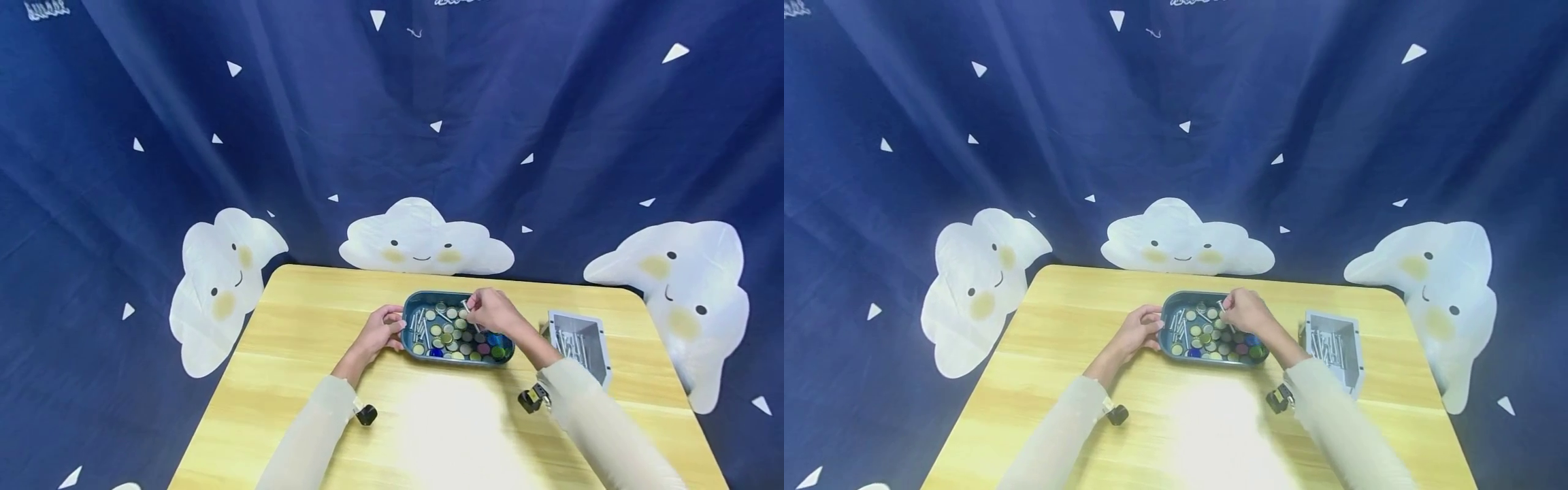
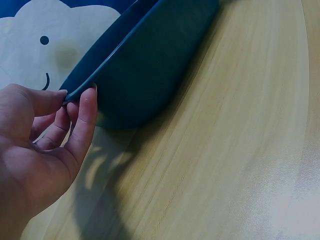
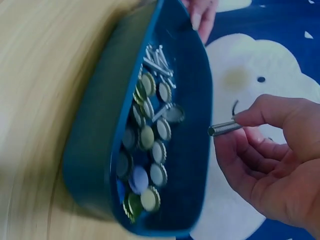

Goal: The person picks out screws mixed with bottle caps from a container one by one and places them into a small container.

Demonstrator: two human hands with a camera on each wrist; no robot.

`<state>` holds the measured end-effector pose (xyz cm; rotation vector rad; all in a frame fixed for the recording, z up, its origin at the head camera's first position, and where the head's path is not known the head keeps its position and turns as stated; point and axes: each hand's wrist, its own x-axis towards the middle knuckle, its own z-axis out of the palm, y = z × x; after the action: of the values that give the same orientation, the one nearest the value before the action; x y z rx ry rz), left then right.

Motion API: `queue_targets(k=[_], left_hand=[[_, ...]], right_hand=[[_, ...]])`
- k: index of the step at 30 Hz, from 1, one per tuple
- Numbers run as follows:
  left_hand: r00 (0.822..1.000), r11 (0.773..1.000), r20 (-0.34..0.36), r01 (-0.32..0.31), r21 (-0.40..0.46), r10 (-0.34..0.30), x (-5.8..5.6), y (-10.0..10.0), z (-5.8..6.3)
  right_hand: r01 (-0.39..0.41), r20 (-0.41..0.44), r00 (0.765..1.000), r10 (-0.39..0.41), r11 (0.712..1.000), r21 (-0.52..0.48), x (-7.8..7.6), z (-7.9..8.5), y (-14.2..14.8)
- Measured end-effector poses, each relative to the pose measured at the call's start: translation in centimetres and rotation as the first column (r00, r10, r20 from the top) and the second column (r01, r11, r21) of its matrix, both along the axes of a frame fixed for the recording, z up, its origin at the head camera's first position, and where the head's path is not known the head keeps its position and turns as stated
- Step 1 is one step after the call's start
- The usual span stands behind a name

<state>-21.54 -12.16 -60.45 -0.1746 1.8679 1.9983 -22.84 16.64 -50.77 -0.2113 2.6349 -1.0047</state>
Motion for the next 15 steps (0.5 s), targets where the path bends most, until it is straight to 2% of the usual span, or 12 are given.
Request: queue_targets(k=[6,12,15], left_hand=[[1.000,1.000,0.001,-0.005,0.002,0.005,0.1,0.0,0.0],[1.000,1.000,-0.007,-0.003,-0.010,0.003,0.0,0.1,-0.1],[1.000,1.000,-0.003,-0.003,-0.020,0.003,0.0,0.0,-0.1]], right_hand=[[-0.009,-0.021,1.000,0.008,0.999,-0.032,0.9,0.7,3.1],[0.008,-0.100,0.995,-0.005,1.000,0.021,1.7,1.3,6.2],[0.020,-0.108,0.994,-0.015,0.999,0.045,2.2,1.6,7.8]])
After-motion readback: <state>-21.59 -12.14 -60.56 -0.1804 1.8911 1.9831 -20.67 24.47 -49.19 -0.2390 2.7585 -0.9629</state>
